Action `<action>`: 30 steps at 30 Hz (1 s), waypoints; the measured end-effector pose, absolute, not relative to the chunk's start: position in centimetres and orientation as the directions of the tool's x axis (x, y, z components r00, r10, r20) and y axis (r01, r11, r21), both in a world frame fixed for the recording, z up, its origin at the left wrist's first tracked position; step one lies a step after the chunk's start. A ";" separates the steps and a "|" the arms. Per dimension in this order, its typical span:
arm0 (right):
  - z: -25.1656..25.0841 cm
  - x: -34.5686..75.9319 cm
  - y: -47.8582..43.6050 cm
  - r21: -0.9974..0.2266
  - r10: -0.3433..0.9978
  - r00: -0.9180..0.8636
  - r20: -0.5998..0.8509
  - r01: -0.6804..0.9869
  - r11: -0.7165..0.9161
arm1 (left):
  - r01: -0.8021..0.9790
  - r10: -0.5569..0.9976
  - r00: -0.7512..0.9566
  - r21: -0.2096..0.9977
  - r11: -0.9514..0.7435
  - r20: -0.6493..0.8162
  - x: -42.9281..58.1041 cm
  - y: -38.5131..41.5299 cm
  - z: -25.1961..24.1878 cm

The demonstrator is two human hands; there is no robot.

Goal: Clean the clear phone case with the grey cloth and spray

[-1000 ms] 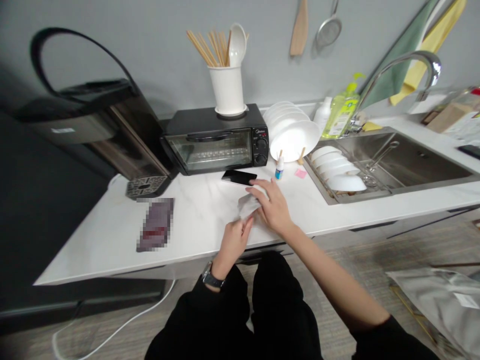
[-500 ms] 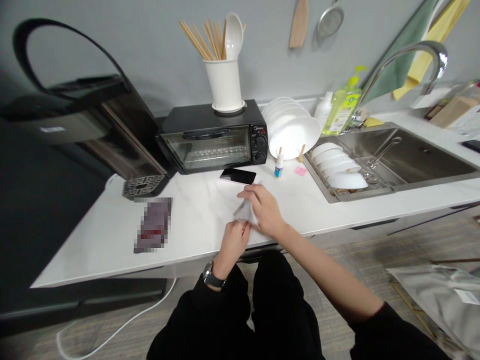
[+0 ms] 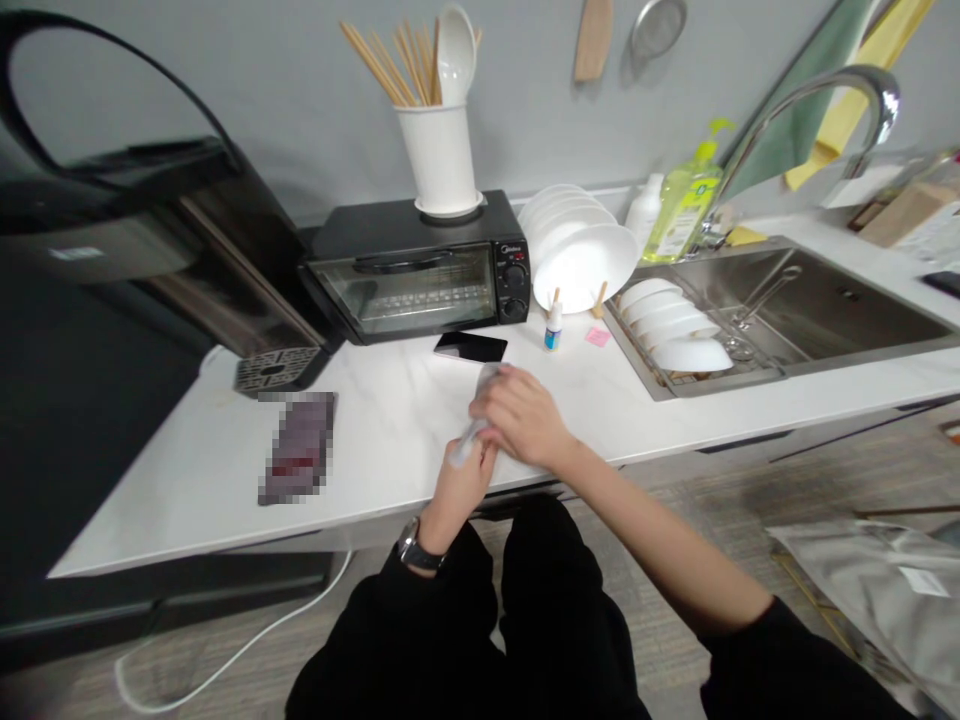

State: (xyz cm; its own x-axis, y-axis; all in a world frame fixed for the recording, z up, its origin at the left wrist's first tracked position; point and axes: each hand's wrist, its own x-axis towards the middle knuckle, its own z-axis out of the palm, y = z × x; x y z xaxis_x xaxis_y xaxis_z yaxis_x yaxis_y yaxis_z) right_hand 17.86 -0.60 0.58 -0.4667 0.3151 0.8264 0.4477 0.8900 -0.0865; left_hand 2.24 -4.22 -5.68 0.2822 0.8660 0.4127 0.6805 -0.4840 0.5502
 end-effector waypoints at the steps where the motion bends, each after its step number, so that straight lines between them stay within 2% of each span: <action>1: 0.5 18.1 -0.6 -0.120 0.347 -0.461 0.817 0.452 0.884 | 0.685 0.869 0.281 0.549 -0.478 0.407 2.3 -4.2 -5.5; 4: -0.3 19.4 -0.4 -0.303 0.509 -0.347 0.788 0.500 0.811 | 0.704 0.884 0.241 0.555 -0.443 0.400 2.0 -4.3 -5.0; 6: -1.2 20.6 -0.1 -0.453 0.634 -0.145 0.760 0.582 0.676 | 0.679 0.898 0.185 0.609 -0.411 0.399 1.5 -4.6 -4.5; 8: -2.3 21.7 0.1 -0.571 0.702 0.056 0.710 0.628 0.528 | 0.627 0.909 0.138 0.676 -0.388 0.393 0.9 -4.9 -4.2; 11: -3.7 22.4 -0.3 -0.612 0.711 0.141 0.689 0.639 0.466 | 0.572 0.907 0.152 0.713 -0.405 0.393 0.4 -5.1 -4.1; 13: -4.2 21.9 -1.3 -0.606 0.700 0.149 0.698 0.645 0.466 | 0.570 0.895 0.191 0.696 -0.436 0.403 0.4 -5.1 -4.3; 15: -4.3 20.7 -2.6 -0.566 0.706 0.056 0.706 0.642 0.516 | 0.591 0.879 0.229 0.657 -0.467 0.419 0.6 -4.9 -4.6; 18: -3.9 19.0 -4.4 -0.435 0.688 -0.283 0.668 0.601 0.670 | 0.625 0.867 0.242 0.614 -0.482 0.435 0.8 -4.7 -5.1; 20: -3.6 18.5 -4.8 -0.349 0.655 -0.420 0.628 0.601 0.719 | 0.629 0.869 0.231 0.614 -0.477 0.438 0.8 -4.6 -5.2; 23: -3.4 18.7 -4.8 -0.303 0.676 -0.363 0.641 0.689 0.658 | 0.608 0.859 0.250 0.619 -0.498 0.446 0.6 -4.6 -5.3; 26: -3.5 18.9 -4.7 -0.237 0.625 -0.533 0.571 0.622 0.746 | 0.586 0.846 0.270 0.619 -0.523 0.460 0.5 -4.6 -5.3; 29: -3.7 18.8 -4.7 -0.296 0.697 -0.326 0.639 0.732 0.614 | 0.591 0.849 0.269 0.618 -0.519 0.455 0.5 -4.6 -5.5; 30: -3.7 18.7 -4.8 -0.276 0.691 -0.353 0.631 0.730 0.625 | 0.598 0.851 0.268 0.615 -0.514 0.451 0.5 -4.6 -5.5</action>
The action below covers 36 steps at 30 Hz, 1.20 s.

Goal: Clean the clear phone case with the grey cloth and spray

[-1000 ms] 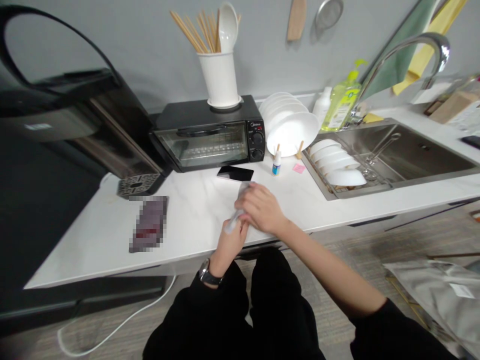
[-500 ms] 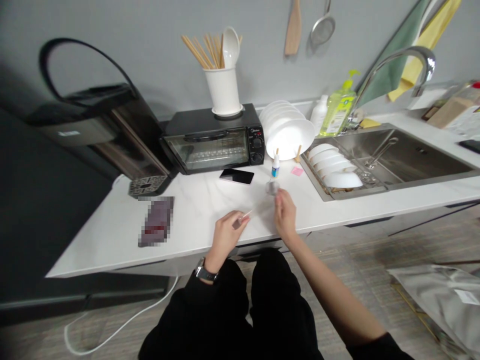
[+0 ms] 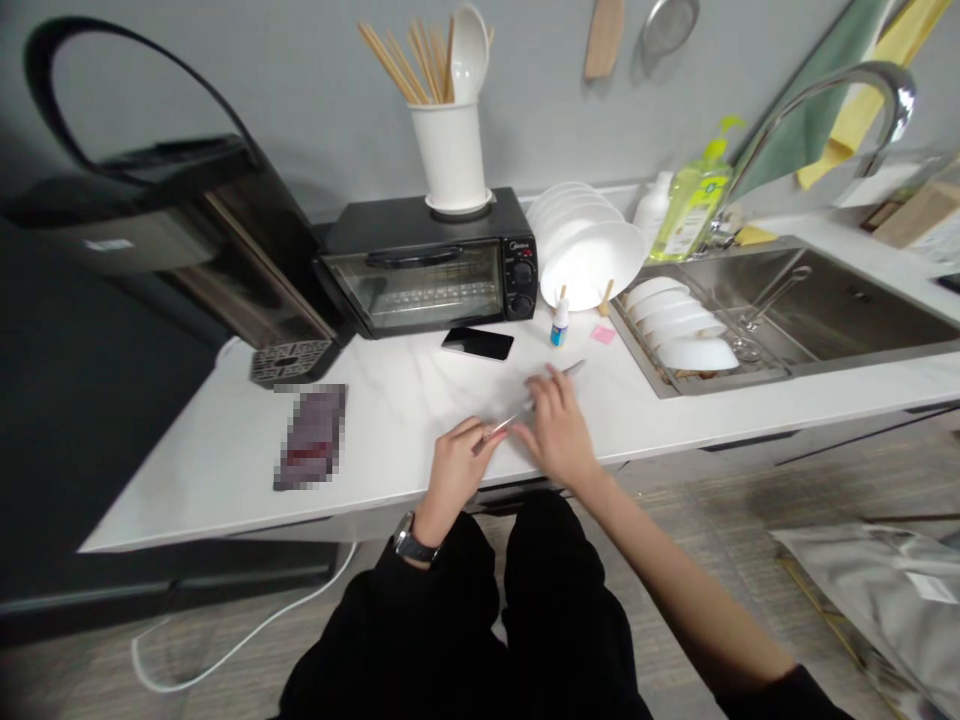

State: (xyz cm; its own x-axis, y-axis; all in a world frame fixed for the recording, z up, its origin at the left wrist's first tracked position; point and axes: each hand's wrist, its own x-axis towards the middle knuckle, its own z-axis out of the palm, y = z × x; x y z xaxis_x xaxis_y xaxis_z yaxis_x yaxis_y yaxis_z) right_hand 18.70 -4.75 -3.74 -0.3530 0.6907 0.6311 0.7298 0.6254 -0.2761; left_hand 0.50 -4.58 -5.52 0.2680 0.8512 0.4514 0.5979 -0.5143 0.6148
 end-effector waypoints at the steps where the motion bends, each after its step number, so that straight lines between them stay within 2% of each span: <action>1: -3.7 18.6 -4.8 -0.264 0.679 -0.432 0.593 0.693 0.671 | 0.606 0.854 0.266 0.611 -0.509 0.448 0.5 -4.6 -5.6; 3: -3.7 18.4 -5.0 -0.232 0.636 -0.561 0.529 0.625 0.745 | 0.614 0.857 0.263 0.608 -0.503 0.444 0.5 -4.6 -5.5; 6: -3.5 18.2 -5.2 -0.289 0.713 -0.286 0.640 0.770 0.568 | 0.592 0.851 0.282 0.617 -0.518 0.443 0.3 -4.7 -5.4; 7: -3.5 18.3 -5.2 -0.293 0.711 -0.304 0.634 0.756 0.586 | 0.588 0.849 0.288 0.618 -0.522 0.443 0.3 -4.7 -5.3; 9: -3.7 18.4 -5.1 -0.258 0.679 -0.499 0.539 0.669 0.697 | 0.590 0.851 0.283 0.619 -0.519 0.443 0.2 -4.7 -5.3; 10: -3.9 18.5 -5.0 -0.226 0.646 -0.537 0.543 0.647 0.728 | 0.592 0.853 0.277 0.620 -0.515 0.443 0.2 -4.7 -5.3; 12: -4.6 18.4 -4.9 -0.286 0.710 -0.292 0.641 0.767 0.574 | 0.587 0.856 0.269 0.630 -0.509 0.441 0.2 -4.7 -5.4; 13: -5.0 18.0 -4.9 -0.318 0.738 -0.232 0.634 0.791 0.523 | 0.585 0.858 0.267 0.634 -0.506 0.439 0.2 -4.7 -5.4; 18: -5.6 15.9 -5.4 -0.317 0.716 -0.411 0.564 0.693 0.648 | 0.584 0.863 0.263 0.641 -0.498 0.431 -0.1 -4.8 -5.2; 28: -4.4 16.0 -6.5 -0.253 0.635 -0.602 0.484 0.598 0.760 | 0.562 0.864 0.242 0.663 -0.495 0.441 -0.1 -4.5 -5.5; 30: -4.3 16.8 -5.7 -0.254 0.654 -0.555 0.514 0.629 0.734 | 0.572 0.864 0.235 0.656 -0.493 0.445 -0.1 -4.5 -5.5; 33: -4.2 17.8 -4.5 -0.295 0.719 -0.345 0.604 0.741 0.604 | 0.549 0.855 0.252 0.660 -0.513 0.454 -0.2 -4.6 -5.4; 36: -4.2 17.9 -4.4 -0.271 0.666 -0.516 0.538 0.642 0.717 | 0.536 0.839 0.264 0.652 -0.537 0.475 -0.3 -4.7 -5.4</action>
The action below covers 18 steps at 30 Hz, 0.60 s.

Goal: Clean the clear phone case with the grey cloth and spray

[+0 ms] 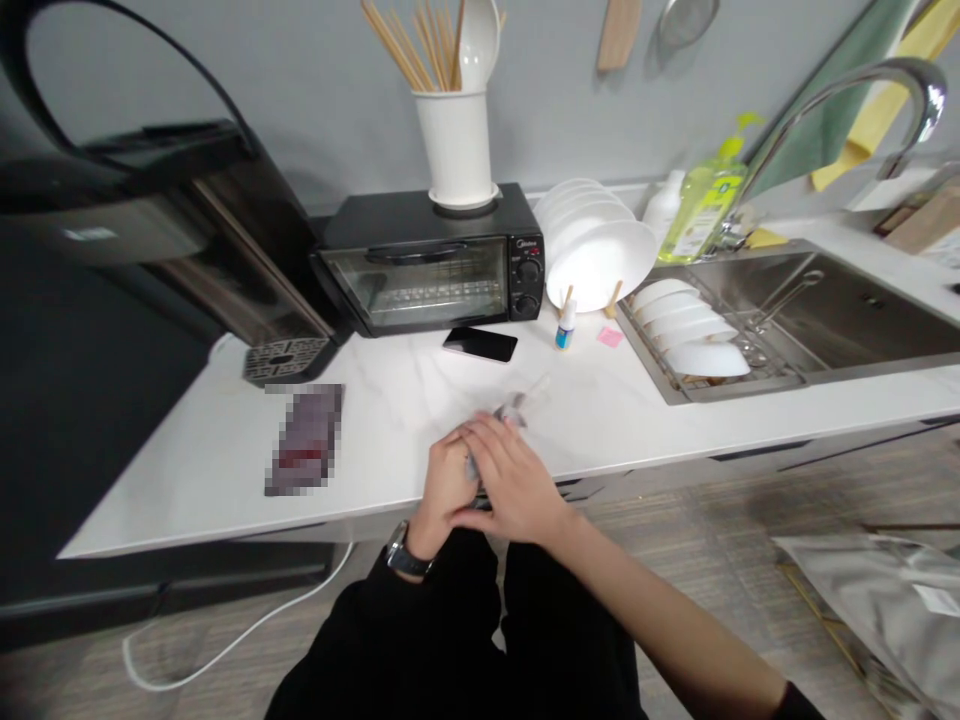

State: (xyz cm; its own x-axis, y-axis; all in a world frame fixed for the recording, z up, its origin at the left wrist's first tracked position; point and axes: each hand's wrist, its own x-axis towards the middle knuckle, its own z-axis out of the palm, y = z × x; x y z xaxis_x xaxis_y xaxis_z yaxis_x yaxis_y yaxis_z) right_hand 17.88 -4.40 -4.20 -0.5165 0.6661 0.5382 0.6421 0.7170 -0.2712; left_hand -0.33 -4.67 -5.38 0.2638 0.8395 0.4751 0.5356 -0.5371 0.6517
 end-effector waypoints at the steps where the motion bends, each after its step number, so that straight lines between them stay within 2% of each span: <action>1: -4.2 17.8 -4.5 -0.253 0.652 -0.552 0.520 0.630 0.734 | 0.540 0.840 0.262 0.649 -0.535 0.474 -0.3 -4.7 -5.4; 5: -4.3 17.5 -5.2 -0.303 0.742 -0.318 0.590 0.764 0.569 | 0.561 0.863 0.242 0.661 -0.498 0.444 -0.1 -4.7 -5.5; 8: -4.3 17.3 -5.5 -0.276 0.672 -0.527 0.520 0.641 0.716 | 0.574 0.865 0.235 0.655 -0.492 0.444 -0.1 -4.8 -5.5; 9: -4.2 17.4 -5.4 -0.269 0.674 -0.517 0.527 0.651 0.710 | 0.578 0.865 0.237 0.651 -0.492 0.442 -0.1 -4.8 -5.5; 12: -4.1 17.6 -5.2 -0.313 0.739 -0.295 0.605 0.766 0.562 | 0.582 0.863 0.252 0.643 -0.497 0.438 -0.1 -4.9 -5.5; 15: -4.1 17.7 -5.2 -0.274 0.697 -0.484 0.529 0.680 0.680 | 0.586 0.857 0.245 0.635 -0.503 0.453 -0.2 -4.8 -5.5; 16: -4.1 17.6 -5.3 -0.268 0.701 -0.486 0.521 0.687 0.676 | 0.584 0.856 0.245 0.635 -0.505 0.455 -0.2 -4.8 -5.6; 18: -4.1 17.6 -5.4 -0.283 0.742 -0.374 0.557 0.754 0.592 | 0.576 0.854 0.241 0.640 -0.508 0.460 -0.1 -4.7 -5.6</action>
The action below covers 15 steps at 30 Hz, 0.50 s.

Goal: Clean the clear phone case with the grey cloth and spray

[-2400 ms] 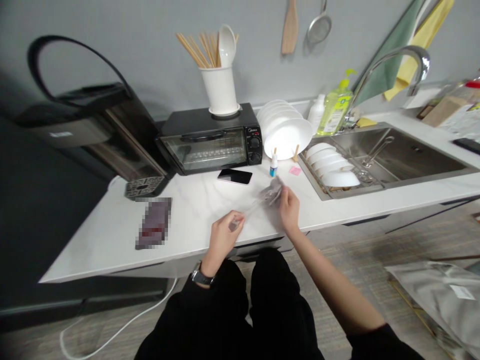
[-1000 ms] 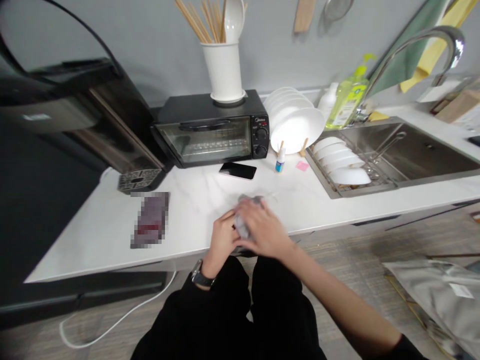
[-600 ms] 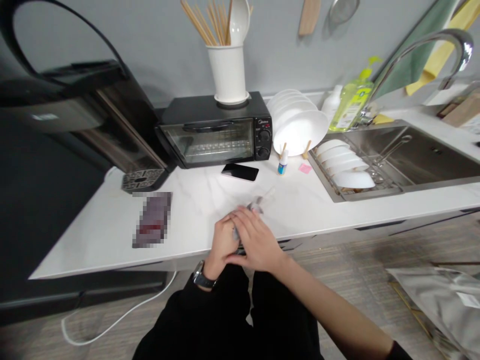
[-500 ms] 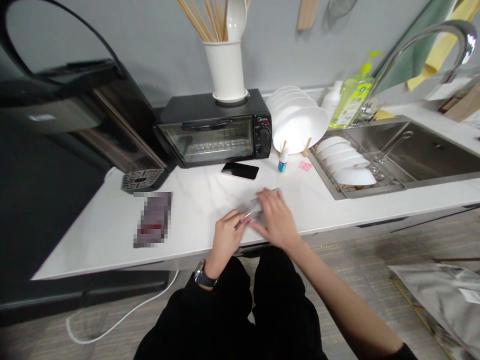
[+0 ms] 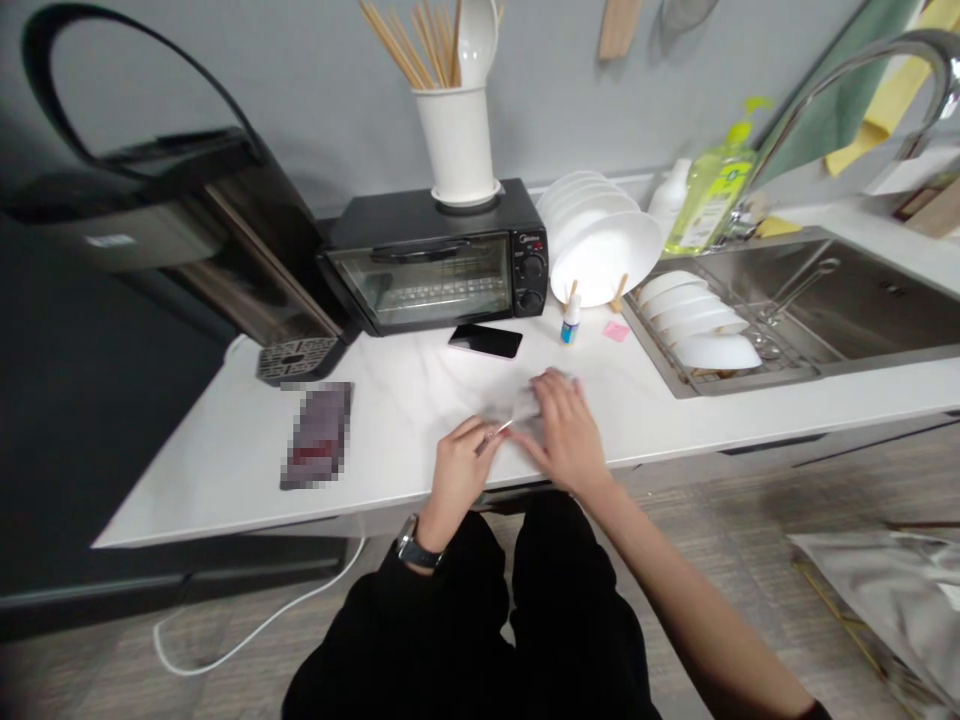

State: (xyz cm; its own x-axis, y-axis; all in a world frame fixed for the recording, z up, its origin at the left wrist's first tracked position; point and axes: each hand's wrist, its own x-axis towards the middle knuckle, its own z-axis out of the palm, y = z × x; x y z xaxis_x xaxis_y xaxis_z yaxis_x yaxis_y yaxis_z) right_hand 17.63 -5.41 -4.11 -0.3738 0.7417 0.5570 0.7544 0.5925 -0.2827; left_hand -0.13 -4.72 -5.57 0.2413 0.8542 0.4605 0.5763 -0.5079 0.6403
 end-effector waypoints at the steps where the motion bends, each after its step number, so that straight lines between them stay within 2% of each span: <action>1: -4.1 17.6 -5.5 -0.294 0.751 -0.334 0.569 0.770 0.565 | 0.572 0.854 0.241 0.643 -0.509 0.462 -0.1 -4.7 -5.6; 5: -4.1 17.6 -5.5 -0.250 0.698 -0.518 0.495 0.684 0.685 | 0.576 0.852 0.222 0.641 -0.507 0.474 -0.1 -4.6 -5.6; 8: -4.0 17.7 -5.3 -0.286 0.757 -0.337 0.560 0.779 0.558 | 0.558 0.848 0.235 0.649 -0.518 0.475 -0.1 -4.7 -5.6; 11: -3.9 17.6 -5.3 -0.254 0.705 -0.511 0.492 0.690 0.677 | 0.541 0.842 0.215 0.657 -0.525 0.495 -0.1 -4.6 -5.6; 15: -3.8 17.8 -5.1 -0.286 0.755 -0.348 0.555 0.773 0.567 | 0.569 0.838 0.224 0.631 -0.526 0.497 -0.1 -4.5 -5.7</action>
